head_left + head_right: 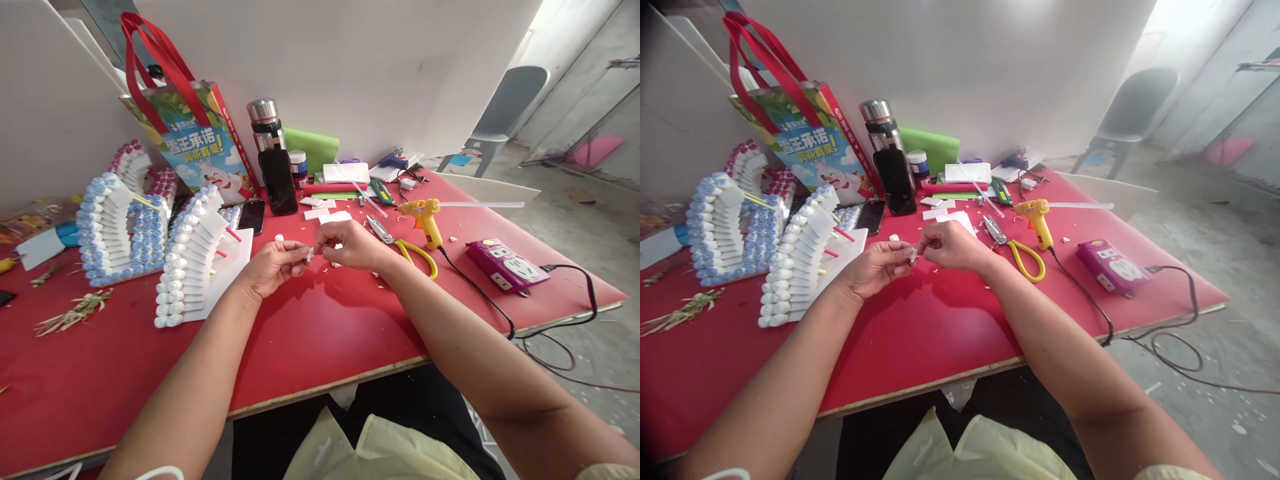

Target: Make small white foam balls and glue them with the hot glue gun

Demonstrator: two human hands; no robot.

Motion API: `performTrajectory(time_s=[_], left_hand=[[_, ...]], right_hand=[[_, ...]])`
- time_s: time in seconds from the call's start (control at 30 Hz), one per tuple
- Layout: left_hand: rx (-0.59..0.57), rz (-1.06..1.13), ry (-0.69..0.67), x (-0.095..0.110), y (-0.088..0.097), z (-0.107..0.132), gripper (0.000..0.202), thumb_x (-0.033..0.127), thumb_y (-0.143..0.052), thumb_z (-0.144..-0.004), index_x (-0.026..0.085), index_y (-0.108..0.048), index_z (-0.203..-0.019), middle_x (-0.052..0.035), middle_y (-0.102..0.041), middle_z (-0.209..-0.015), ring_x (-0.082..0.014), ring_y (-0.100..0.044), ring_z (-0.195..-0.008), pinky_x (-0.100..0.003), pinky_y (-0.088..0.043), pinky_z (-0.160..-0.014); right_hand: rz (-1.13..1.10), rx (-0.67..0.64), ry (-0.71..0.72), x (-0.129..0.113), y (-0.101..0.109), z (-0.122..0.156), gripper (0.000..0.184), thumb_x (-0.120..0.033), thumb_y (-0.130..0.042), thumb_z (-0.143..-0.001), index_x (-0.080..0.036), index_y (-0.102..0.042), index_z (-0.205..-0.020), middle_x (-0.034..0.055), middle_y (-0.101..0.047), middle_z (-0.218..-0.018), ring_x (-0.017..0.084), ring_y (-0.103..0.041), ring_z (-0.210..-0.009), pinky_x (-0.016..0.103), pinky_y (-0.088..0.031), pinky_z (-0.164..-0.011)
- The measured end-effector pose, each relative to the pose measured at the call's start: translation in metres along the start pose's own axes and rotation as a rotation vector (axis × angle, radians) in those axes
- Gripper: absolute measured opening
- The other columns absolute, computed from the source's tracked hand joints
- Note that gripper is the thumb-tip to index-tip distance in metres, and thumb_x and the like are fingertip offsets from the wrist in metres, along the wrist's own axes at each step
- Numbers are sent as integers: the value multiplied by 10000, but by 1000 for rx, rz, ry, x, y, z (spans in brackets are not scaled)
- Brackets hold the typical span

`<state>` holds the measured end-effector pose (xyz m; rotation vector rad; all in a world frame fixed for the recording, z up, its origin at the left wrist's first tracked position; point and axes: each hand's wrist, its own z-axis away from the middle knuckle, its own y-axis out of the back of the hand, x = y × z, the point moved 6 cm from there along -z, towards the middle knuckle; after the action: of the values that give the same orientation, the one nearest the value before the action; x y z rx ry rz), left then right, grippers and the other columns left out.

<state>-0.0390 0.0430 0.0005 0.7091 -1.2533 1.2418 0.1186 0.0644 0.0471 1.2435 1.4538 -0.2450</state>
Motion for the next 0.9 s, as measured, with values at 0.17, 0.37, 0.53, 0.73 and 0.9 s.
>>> performTrajectory(time_s=[0.17, 0.37, 0.53, 0.73, 0.9], left_hand=[[70, -184, -199, 11, -3, 2, 233, 339, -813, -739, 147, -753, -857, -18, -633, -712, -83, -509, -567, -233, -395, -575], [135, -305, -331, 19, -8, 5, 266, 374, -784, -767, 155, -755, -916, -16, -639, -716, -98, -522, -581, -249, -418, -616], [173, -281, -348, 20, -8, 6, 302, 400, -773, -777, 159, -758, -959, -27, -656, -742, -103, -525, -599, -249, -425, -618], [205, -262, -387, 23, -7, 7, 294, 404, -767, -785, 162, -757, -951, -44, -682, -797, -94, -512, -585, -249, -409, -580], [261, -256, -423, 23, -7, 7, 316, 408, -769, -787, 156, -749, -976, -23, -653, -707, -91, -508, -564, -238, -392, -554]], right_hand=[[-182, 63, -126, 6, 7, -2, 118, -139, -563, -756, -152, -662, -818, 20, -667, -714, 147, -658, -661, 253, -519, -633], [-250, 152, -270, 15, 2, -2, 261, -389, -741, -783, -178, -604, -851, 25, -681, -752, 152, -646, -537, 271, -514, -497], [-155, 161, -269, 15, -1, 0, 190, -332, -697, -823, -182, -596, -764, -24, -593, -510, 127, -560, -432, 259, -459, -482], [-43, 221, -165, 10, 1, 0, 136, -303, -634, -834, -177, -617, -787, -24, -607, -565, 104, -515, -447, 236, -401, -477], [167, 330, 36, -7, 2, 3, 110, -246, -623, -825, -167, -657, -757, -5, -621, -641, 100, -505, -567, 225, -387, -553]])
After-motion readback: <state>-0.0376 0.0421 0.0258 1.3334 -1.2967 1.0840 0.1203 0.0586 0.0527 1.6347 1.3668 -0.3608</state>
